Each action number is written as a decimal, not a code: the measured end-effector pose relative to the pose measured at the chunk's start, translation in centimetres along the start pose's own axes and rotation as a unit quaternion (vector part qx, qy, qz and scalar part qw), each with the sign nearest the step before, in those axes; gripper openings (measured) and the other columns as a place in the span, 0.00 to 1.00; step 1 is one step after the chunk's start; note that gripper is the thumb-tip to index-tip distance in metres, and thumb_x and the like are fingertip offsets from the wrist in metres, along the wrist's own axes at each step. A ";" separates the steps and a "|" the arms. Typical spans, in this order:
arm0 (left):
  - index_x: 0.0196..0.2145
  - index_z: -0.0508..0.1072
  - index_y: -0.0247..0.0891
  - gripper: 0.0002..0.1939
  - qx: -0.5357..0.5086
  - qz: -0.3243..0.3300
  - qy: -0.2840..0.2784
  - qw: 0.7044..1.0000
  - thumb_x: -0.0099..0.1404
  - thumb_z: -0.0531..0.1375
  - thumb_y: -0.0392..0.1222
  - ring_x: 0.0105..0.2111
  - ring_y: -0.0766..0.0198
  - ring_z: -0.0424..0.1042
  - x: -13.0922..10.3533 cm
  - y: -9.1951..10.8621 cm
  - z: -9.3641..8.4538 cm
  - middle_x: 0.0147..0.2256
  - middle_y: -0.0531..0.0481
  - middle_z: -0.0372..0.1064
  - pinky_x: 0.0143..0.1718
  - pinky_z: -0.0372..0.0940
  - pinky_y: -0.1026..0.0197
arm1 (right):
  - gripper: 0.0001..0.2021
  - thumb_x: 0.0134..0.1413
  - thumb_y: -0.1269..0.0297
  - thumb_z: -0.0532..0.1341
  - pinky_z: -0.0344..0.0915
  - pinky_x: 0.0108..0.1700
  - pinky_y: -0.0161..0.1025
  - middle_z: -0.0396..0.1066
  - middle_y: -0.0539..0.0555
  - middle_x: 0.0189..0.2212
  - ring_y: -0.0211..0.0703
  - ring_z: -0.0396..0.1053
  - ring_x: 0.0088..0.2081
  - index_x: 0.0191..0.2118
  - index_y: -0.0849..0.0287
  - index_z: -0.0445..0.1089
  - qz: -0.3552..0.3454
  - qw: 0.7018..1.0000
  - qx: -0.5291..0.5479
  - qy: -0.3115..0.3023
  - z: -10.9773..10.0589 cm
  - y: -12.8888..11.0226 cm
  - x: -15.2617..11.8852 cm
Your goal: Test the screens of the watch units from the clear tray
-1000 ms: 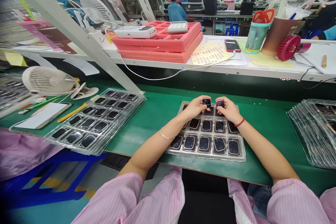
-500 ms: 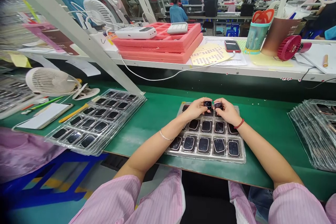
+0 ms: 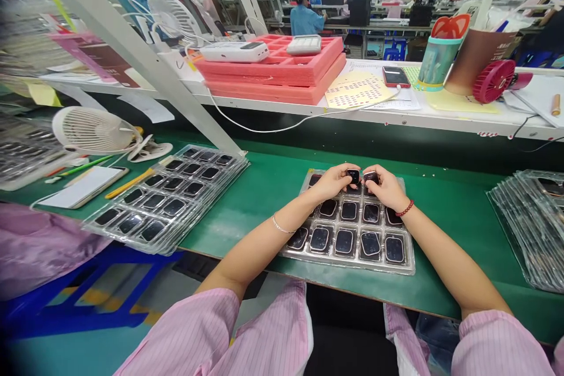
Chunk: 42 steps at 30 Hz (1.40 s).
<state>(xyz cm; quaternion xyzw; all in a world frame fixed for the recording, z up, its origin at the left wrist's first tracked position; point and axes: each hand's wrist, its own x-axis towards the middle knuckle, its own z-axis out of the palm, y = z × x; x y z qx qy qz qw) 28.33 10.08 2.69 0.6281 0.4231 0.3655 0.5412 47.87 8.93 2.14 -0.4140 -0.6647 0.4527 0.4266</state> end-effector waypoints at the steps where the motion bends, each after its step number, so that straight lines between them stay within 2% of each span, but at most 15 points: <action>1: 0.51 0.71 0.33 0.23 -0.003 0.000 0.001 1.000 0.57 0.52 0.27 0.31 0.66 0.76 0.0 -0.1 0.0 0.39 0.46 0.74 0.26 0.62 0.68 | 0.14 0.47 0.68 0.61 0.71 0.33 0.42 0.74 0.52 0.33 0.41 0.70 0.27 0.42 0.57 0.68 0.000 1.000 0.003 -0.001 0.0 0.0 0.0; 7: 0.48 0.71 0.34 0.27 -0.023 0.004 -0.004 1.000 0.50 0.51 0.23 0.31 0.67 0.75 -0.2 0.3 0.1 0.39 0.47 0.75 0.31 0.64 0.67 | 0.19 0.42 0.73 0.59 0.72 0.36 0.43 0.75 0.52 0.37 0.43 0.73 0.31 0.44 0.55 0.67 0.020 1.000 0.018 -0.010 0.0 0.2 0.1; 14: 0.47 0.72 0.34 0.20 -0.001 0.008 -0.007 1.000 0.57 0.54 0.28 0.31 0.67 0.75 -0.2 0.4 0.1 0.40 0.47 0.75 0.30 0.63 0.66 | 0.16 0.46 0.70 0.61 0.72 0.37 0.43 0.74 0.52 0.37 0.43 0.73 0.32 0.45 0.55 0.68 0.011 1.000 0.005 -0.012 -0.1 0.1 0.1; 19: 0.48 0.72 0.34 0.19 0.003 0.003 -0.005 1.000 0.60 0.54 0.29 0.31 0.66 0.76 -0.2 0.3 0.0 0.41 0.46 0.75 0.30 0.64 0.66 | 0.13 0.50 0.68 0.61 0.71 0.35 0.43 0.75 0.52 0.36 0.42 0.71 0.30 0.44 0.55 0.68 -0.003 1.000 -0.018 -0.018 -0.1 0.3 -0.1; 22: 0.48 0.72 0.34 0.21 -0.013 0.001 0.000 1.000 0.57 0.54 0.27 0.31 0.67 0.75 -0.2 0.3 0.1 0.41 0.45 0.75 0.31 0.65 0.66 | 0.10 0.51 0.68 0.60 0.71 0.34 0.42 0.74 0.52 0.34 0.42 0.71 0.29 0.42 0.55 0.69 -0.014 0.999 -0.029 -0.026 -0.1 0.4 -0.1; 25: 0.46 0.73 0.34 0.22 -0.036 0.020 -0.001 0.999 0.53 0.55 0.24 0.33 0.67 0.75 -0.2 0.3 0.2 0.41 0.46 0.75 0.34 0.66 0.66 | 0.14 0.48 0.71 0.61 0.72 0.37 0.42 0.75 0.52 0.36 0.42 0.72 0.32 0.43 0.55 0.69 -0.016 0.999 -0.019 -0.022 -0.1 0.4 -0.1; 27: 0.46 0.73 0.34 0.20 -0.032 0.023 0.005 0.999 0.55 0.56 0.26 0.32 0.67 0.74 -0.2 0.3 0.2 0.39 0.47 0.75 0.33 0.66 0.66 | 0.15 0.48 0.70 0.61 0.73 0.36 0.42 0.75 0.52 0.37 0.42 0.73 0.31 0.45 0.55 0.69 -0.004 1.000 -0.006 -0.018 -0.1 0.3 -0.1; 31: 0.46 0.73 0.33 0.14 -0.011 0.012 0.015 1.000 0.62 0.56 0.35 0.28 0.67 0.74 -0.2 0.4 0.1 0.34 0.48 0.75 0.26 0.61 0.68 | 0.10 0.54 0.64 0.59 0.74 0.33 0.41 0.75 0.52 0.33 0.40 0.72 0.28 0.43 0.57 0.71 0.011 1.000 0.016 -0.024 -0.1 0.1 -0.1; 36: 0.44 0.73 0.33 0.13 -0.007 0.024 0.022 0.999 0.61 0.57 0.33 0.28 0.67 0.74 -0.3 0.6 0.1 0.33 0.48 0.75 0.30 0.65 0.66 | 0.14 0.50 0.66 0.62 0.74 0.35 0.42 0.76 0.52 0.35 0.41 0.74 0.29 0.44 0.56 0.70 0.015 0.999 0.010 -0.026 -0.2 -0.2 -0.1; 39: 0.44 0.73 0.33 0.12 -0.016 0.022 0.024 0.999 0.62 0.56 0.33 0.27 0.68 0.73 -0.2 0.4 0.2 0.33 0.48 0.75 0.31 0.67 0.65 | 0.10 0.53 0.64 0.61 0.74 0.34 0.43 0.76 0.53 0.34 0.41 0.74 0.28 0.42 0.57 0.71 0.016 0.999 0.008 -0.033 -0.2 -0.3 -0.1; 42: 0.46 0.73 0.34 0.18 -0.011 0.032 0.027 0.999 0.57 0.57 0.28 0.30 0.67 0.74 0.1 0.1 0.2 0.36 0.47 0.76 0.31 0.66 0.66 | 0.11 0.51 0.64 0.62 0.73 0.35 0.43 0.76 0.53 0.35 0.42 0.73 0.29 0.42 0.56 0.70 0.012 0.999 0.005 -0.031 -0.2 -0.3 -0.1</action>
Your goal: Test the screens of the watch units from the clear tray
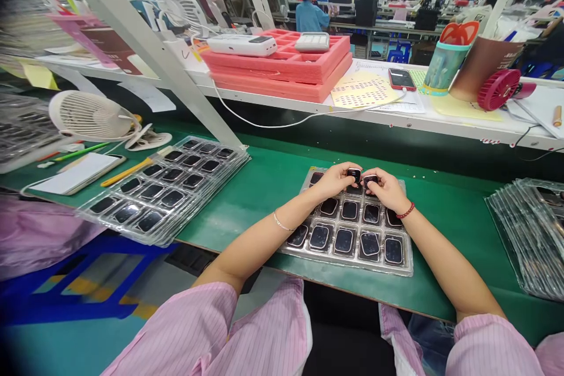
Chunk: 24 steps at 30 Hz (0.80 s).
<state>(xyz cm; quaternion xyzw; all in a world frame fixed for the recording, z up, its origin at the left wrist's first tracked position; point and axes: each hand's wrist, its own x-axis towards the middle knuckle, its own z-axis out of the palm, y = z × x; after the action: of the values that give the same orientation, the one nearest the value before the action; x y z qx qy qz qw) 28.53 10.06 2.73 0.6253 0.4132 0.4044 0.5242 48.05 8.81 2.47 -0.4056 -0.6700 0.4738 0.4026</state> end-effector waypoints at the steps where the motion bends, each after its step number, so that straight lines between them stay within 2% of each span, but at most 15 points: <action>1: 0.47 0.73 0.34 0.20 0.000 0.000 -0.002 1.000 0.56 0.57 0.27 0.32 0.66 0.75 0.1 -0.1 0.0 0.38 0.47 0.76 0.31 0.66 0.66 | 0.13 0.49 0.65 0.63 0.73 0.36 0.44 0.75 0.53 0.35 0.42 0.73 0.30 0.43 0.56 0.70 -0.004 1.000 -0.002 0.003 0.0 0.0 0.0; 4: 0.52 0.72 0.35 0.24 -0.005 -0.018 -0.006 1.000 0.58 0.55 0.28 0.34 0.64 0.76 0.1 -0.3 0.0 0.42 0.44 0.76 0.28 0.66 0.67 | 0.13 0.47 0.67 0.63 0.72 0.35 0.43 0.74 0.53 0.34 0.43 0.71 0.30 0.42 0.55 0.69 -0.014 1.000 -0.007 0.010 0.1 0.0 0.0; 9: 0.56 0.70 0.34 0.26 -0.011 -0.027 -0.008 1.000 0.60 0.54 0.28 0.32 0.65 0.76 -0.1 0.0 0.0 0.41 0.44 0.76 0.27 0.64 0.68 | 0.13 0.48 0.68 0.62 0.70 0.35 0.42 0.74 0.52 0.34 0.42 0.70 0.30 0.42 0.56 0.68 -0.026 1.000 -0.014 0.004 0.1 0.2 0.1; 12: 0.55 0.70 0.34 0.28 -0.015 -0.027 -0.009 0.999 0.57 0.54 0.26 0.31 0.66 0.76 -0.3 0.3 0.0 0.41 0.45 0.76 0.29 0.64 0.67 | 0.13 0.47 0.68 0.61 0.69 0.34 0.41 0.73 0.52 0.33 0.41 0.70 0.29 0.42 0.57 0.68 -0.023 0.999 -0.024 0.004 0.0 0.4 0.1; 17: 0.58 0.66 0.32 0.34 -0.040 -0.030 -0.009 0.999 0.52 0.55 0.23 0.32 0.67 0.74 -0.4 0.4 0.0 0.37 0.47 0.74 0.34 0.66 0.65 | 0.17 0.44 0.69 0.61 0.70 0.39 0.42 0.74 0.53 0.36 0.43 0.72 0.35 0.44 0.58 0.67 -0.011 1.000 -0.008 0.006 0.0 0.6 0.2; 24: 0.55 0.64 0.34 0.35 -0.088 -0.056 -0.006 0.995 0.47 0.60 0.23 0.30 0.69 0.70 -0.5 0.3 0.1 0.33 0.51 0.72 0.31 0.61 0.68 | 0.18 0.43 0.69 0.60 0.71 0.36 0.41 0.75 0.53 0.38 0.42 0.73 0.33 0.44 0.57 0.67 0.019 1.000 0.006 0.017 0.3 0.8 0.3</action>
<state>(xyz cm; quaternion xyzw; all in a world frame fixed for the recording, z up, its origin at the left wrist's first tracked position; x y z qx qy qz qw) 28.47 9.58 2.98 0.5552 0.4070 0.4051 0.6017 47.83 9.16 1.71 -0.4241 -0.6523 0.4785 0.4070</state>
